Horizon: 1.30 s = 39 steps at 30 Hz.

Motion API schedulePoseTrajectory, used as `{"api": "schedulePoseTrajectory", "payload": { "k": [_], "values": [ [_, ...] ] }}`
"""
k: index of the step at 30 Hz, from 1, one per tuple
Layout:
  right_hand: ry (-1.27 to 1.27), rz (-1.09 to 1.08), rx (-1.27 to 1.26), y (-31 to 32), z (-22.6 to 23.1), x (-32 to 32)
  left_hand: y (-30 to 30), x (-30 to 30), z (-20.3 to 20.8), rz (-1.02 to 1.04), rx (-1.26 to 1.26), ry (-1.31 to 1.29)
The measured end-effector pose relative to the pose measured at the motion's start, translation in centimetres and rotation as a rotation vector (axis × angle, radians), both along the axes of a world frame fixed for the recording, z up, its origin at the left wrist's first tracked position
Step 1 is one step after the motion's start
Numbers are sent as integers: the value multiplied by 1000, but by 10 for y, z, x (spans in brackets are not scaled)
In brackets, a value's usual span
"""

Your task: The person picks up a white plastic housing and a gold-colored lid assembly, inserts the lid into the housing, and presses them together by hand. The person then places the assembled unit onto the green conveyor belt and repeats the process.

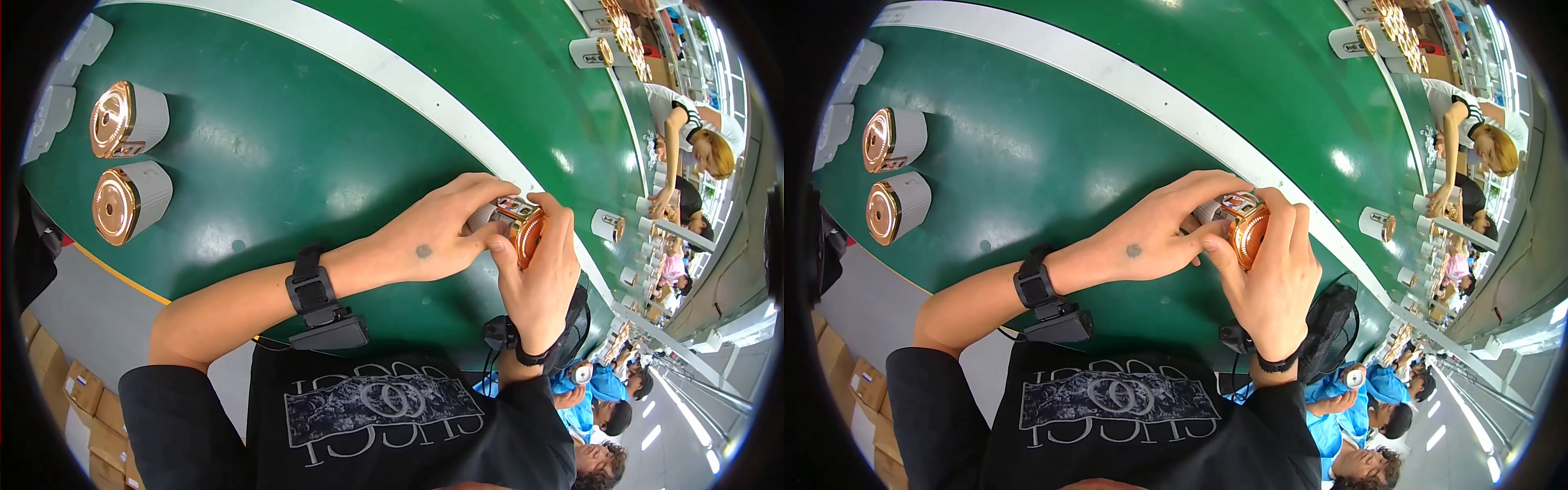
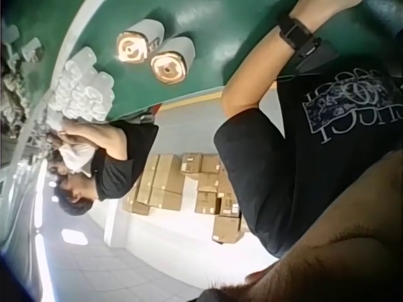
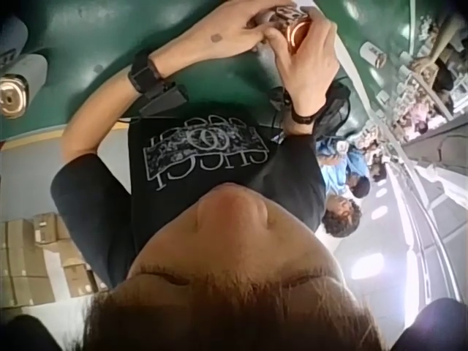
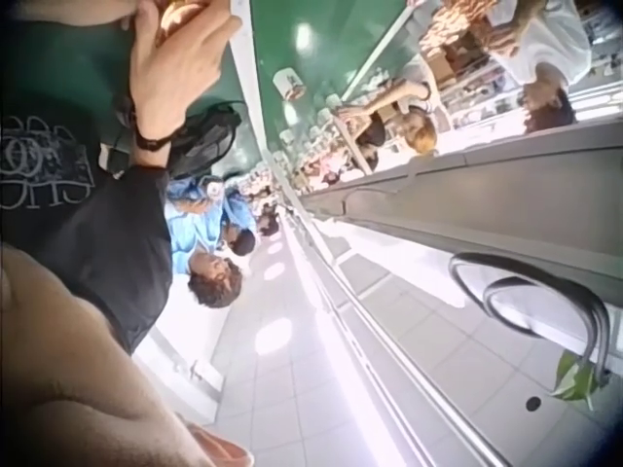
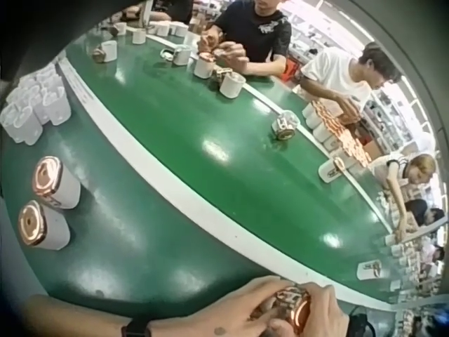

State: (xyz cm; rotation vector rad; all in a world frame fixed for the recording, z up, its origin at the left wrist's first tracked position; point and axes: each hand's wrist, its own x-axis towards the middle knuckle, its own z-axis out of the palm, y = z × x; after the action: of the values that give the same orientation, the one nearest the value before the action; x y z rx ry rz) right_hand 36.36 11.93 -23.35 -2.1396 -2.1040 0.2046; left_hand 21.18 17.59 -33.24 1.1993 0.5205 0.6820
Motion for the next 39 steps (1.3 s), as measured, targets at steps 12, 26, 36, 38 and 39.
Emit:
{"api": "schedulePoseTrajectory", "payload": {
  "k": [12,26,36,38,39],
  "values": [
    [-26,-1,-47,1,-2,-8,-3,-7,-3,-9,33,42],
    [49,133,71,19,-38,10,24,-4,-4,-308,-424,-178],
    [152,168,227,23,-45,31,11,24,8,-86,-45,-35],
    [191,169,182,24,-38,33,9,30,10,-18,-42,-38],
    [188,172,197,23,-30,33,7,31,13,-16,-26,-40]
  ]
}}
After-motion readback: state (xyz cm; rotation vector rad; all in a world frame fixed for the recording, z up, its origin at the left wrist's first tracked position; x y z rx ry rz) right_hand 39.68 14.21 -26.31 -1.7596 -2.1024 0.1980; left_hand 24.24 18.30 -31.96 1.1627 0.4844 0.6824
